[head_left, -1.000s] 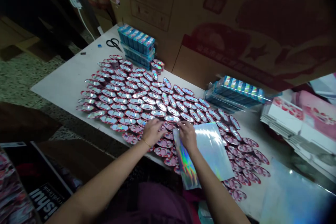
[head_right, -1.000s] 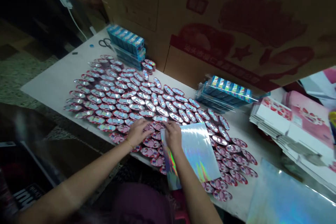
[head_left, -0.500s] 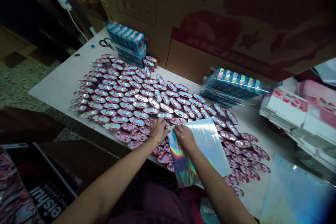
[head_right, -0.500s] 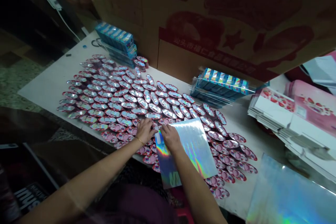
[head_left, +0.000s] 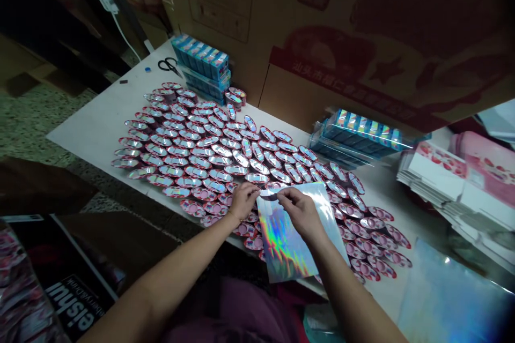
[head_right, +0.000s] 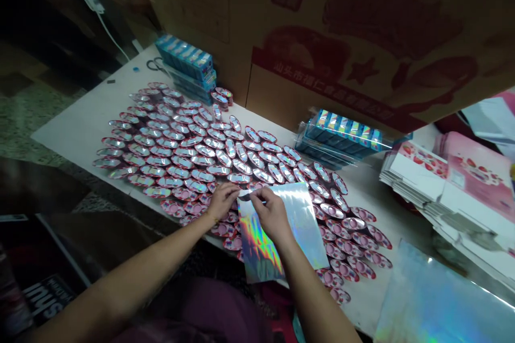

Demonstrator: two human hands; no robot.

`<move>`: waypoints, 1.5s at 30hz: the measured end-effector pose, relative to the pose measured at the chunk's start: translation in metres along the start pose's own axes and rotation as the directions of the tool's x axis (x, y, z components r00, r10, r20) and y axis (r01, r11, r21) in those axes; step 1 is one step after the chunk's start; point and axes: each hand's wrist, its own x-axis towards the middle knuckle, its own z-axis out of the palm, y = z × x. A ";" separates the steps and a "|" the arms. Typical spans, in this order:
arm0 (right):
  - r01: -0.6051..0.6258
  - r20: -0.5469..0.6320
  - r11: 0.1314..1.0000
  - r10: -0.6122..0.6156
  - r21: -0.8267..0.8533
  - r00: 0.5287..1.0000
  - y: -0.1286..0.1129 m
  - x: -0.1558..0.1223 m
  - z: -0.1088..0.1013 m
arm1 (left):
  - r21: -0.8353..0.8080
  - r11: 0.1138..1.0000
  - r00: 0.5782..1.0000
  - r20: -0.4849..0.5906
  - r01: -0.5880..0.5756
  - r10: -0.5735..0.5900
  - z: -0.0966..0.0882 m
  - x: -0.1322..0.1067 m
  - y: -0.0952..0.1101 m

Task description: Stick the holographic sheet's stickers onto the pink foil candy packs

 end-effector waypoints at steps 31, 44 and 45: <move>-0.459 0.279 0.480 0.400 0.747 0.873 0.012 0.000 0.176 | -0.760 0.506 0.811 0.048 0.408 -0.583 -0.131 -0.046 -0.050; -0.165 -0.140 0.958 0.201 0.236 0.970 0.035 0.005 0.208 | -0.412 0.856 0.852 -0.277 0.312 -0.444 -0.142 -0.045 -0.072; -0.086 -0.198 0.993 0.102 0.085 0.975 0.036 0.005 0.211 | -0.260 0.927 0.866 -0.355 0.269 -0.351 -0.142 -0.044 -0.076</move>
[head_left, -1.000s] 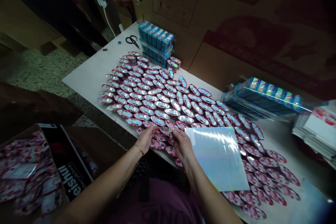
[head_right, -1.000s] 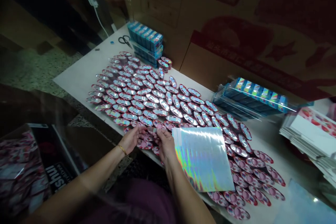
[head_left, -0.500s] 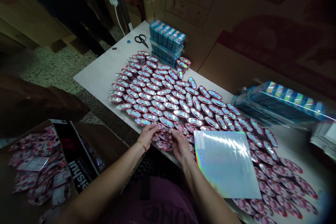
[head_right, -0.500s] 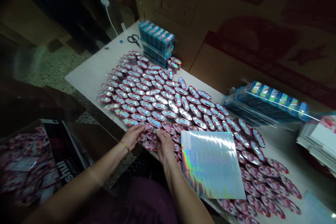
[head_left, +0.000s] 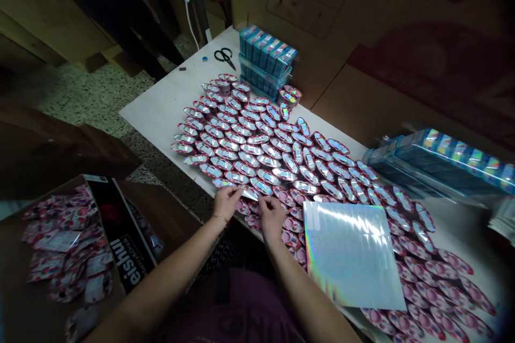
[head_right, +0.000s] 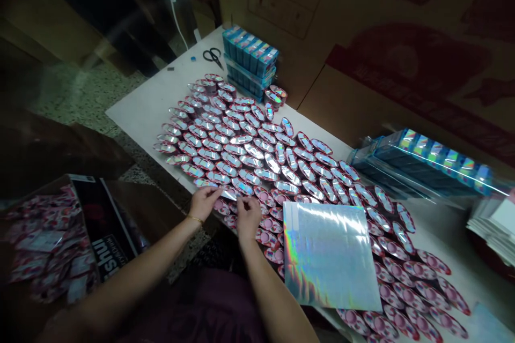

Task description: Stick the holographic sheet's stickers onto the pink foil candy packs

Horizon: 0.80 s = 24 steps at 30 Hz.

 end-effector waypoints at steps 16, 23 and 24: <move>0.270 0.084 0.640 -0.307 -0.720 0.948 0.009 0.004 0.003 | 0.607 0.716 0.897 -0.009 -0.346 0.442 0.009 0.015 -0.015; 0.605 0.513 0.357 -0.324 -0.712 0.795 0.004 0.007 -0.028 | 0.625 0.714 0.917 0.010 -0.316 0.398 0.007 0.021 -0.010; 0.633 0.559 0.315 -0.300 -0.707 0.773 0.003 0.008 -0.029 | 0.633 0.708 0.921 0.022 -0.314 0.389 0.006 0.022 -0.010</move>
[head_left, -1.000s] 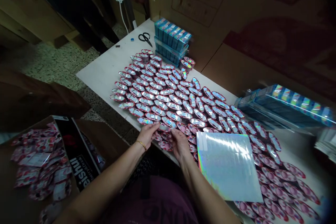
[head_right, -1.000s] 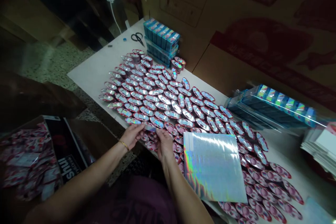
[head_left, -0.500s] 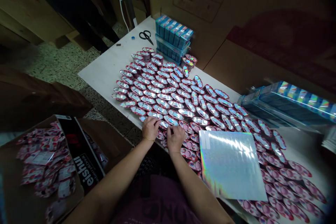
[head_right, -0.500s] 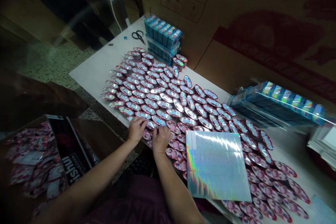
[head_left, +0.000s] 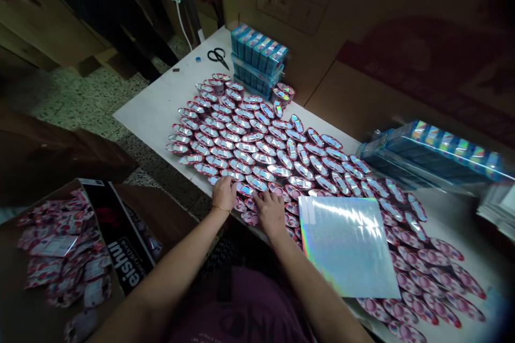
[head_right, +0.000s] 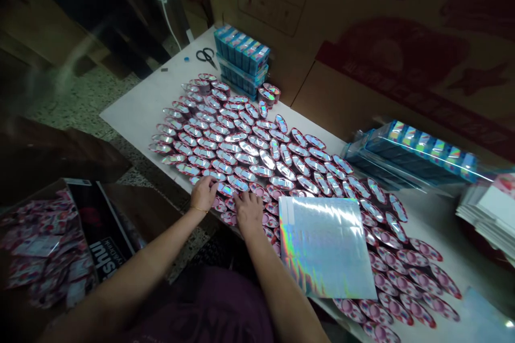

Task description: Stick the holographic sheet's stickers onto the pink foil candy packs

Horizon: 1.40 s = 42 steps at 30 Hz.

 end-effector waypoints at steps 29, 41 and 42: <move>0.121 -0.144 0.991 -0.128 -0.061 0.981 0.183 -0.068 -0.041 | -0.050 0.941 0.903 0.268 -0.334 0.335 0.088 -0.041 0.162; 0.169 -0.075 0.980 -0.178 -0.108 0.981 0.184 -0.059 -0.027 | -0.063 0.936 0.902 0.250 -0.347 0.351 0.086 -0.044 0.163; 0.141 -0.085 0.986 -0.149 -0.087 0.985 0.180 -0.062 -0.034 | -0.065 0.938 0.903 0.256 -0.340 0.346 0.085 -0.043 0.163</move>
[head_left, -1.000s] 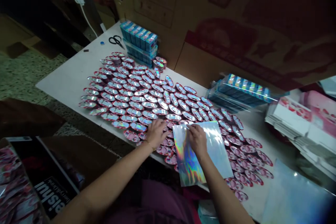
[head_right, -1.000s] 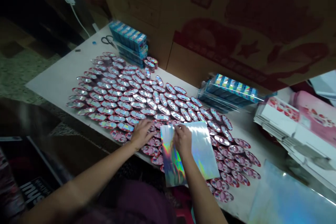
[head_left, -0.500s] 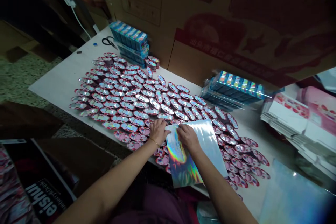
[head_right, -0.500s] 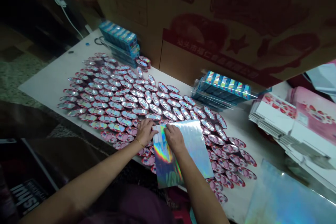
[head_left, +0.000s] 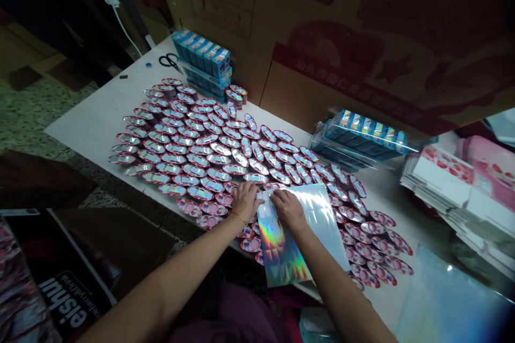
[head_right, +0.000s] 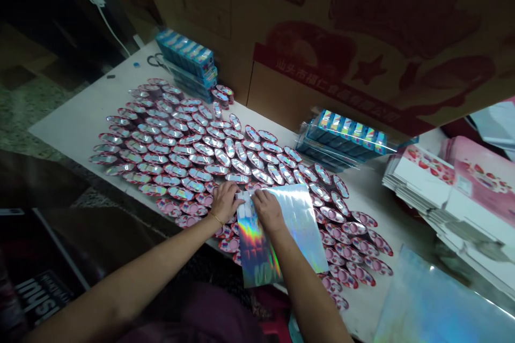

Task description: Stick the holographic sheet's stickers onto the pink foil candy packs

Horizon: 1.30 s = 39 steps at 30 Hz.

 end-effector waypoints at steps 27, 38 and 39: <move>-0.487 0.319 0.088 0.653 0.869 0.687 -0.185 0.051 0.016 | -0.801 0.364 0.761 0.167 0.476 -0.628 -0.093 -0.101 -0.111; -0.492 -0.014 0.637 0.620 0.594 0.785 -0.233 0.082 0.048 | -0.381 0.833 0.870 -0.129 0.400 -0.477 -0.103 -0.088 -0.167; -0.495 -0.020 0.653 0.615 0.573 0.788 -0.234 0.082 0.049 | -0.348 0.855 0.882 -0.135 0.385 -0.452 -0.103 -0.087 -0.167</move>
